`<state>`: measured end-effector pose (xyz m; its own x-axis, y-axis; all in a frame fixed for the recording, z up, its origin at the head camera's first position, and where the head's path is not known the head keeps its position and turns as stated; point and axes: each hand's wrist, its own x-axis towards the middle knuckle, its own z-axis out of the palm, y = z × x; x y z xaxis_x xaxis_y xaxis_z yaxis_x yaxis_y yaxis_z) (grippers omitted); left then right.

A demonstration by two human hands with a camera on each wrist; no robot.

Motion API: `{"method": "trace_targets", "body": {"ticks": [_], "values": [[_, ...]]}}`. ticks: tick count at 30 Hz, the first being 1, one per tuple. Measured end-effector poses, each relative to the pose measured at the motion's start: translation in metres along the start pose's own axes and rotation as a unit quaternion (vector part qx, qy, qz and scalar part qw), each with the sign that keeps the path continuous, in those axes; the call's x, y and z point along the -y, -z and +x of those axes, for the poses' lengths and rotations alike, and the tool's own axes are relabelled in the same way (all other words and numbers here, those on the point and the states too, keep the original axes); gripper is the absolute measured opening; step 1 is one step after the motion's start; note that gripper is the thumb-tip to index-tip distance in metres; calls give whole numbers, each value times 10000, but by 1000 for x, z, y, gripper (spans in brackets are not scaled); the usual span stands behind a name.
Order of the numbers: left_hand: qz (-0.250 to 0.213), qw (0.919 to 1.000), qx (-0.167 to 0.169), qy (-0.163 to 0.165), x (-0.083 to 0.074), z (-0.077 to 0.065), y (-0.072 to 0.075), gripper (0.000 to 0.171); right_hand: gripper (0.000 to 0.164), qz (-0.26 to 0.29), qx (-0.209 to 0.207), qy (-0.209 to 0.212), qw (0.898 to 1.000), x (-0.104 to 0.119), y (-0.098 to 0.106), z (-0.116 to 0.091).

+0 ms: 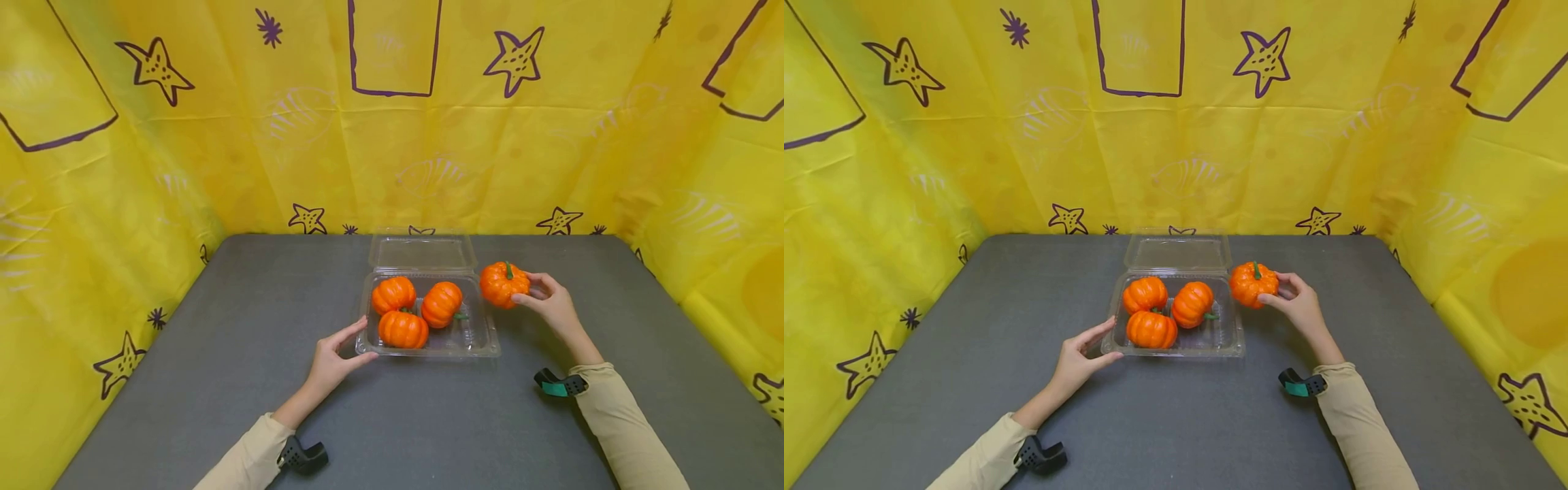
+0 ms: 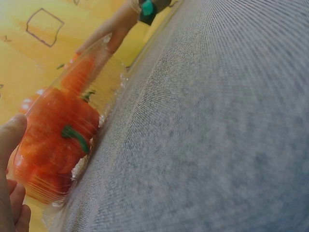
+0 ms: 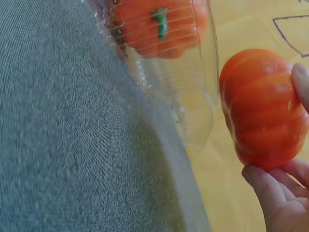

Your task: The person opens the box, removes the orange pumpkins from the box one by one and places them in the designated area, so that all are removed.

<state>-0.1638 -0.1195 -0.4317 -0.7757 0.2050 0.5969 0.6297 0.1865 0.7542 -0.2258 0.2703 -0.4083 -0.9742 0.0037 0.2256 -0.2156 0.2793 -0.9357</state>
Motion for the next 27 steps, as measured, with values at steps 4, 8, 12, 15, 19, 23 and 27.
{"method": "trace_targets", "body": {"ticks": [4,8,12,15,19,23,27], "values": [[113,9999,10,-87,-1,0,0,52,54,-95,-119,-179,9997,-5,2,2],[166,9998,6,-116,-1,1,0,52,55,-220,-230,-314,9990,-10,3,3],[148,9998,15,-98,-1,1,1,52,56,-399,-285,-356,9982,-14,5,3],[142,9999,19,-89,-1,1,1,52,57,-540,-287,-439,9972,-17,6,2],[133,9999,26,-105,-1,1,1,52,58,-697,-278,-560,9956,-23,7,3],[90,9999,36,-103,-2,1,1,51,58,-731,-303,-586,9951,-28,8,3],[85,9999,45,-106,-2,1,1,51,60,-682,-286,-652,9951,-33,9,3]]}}
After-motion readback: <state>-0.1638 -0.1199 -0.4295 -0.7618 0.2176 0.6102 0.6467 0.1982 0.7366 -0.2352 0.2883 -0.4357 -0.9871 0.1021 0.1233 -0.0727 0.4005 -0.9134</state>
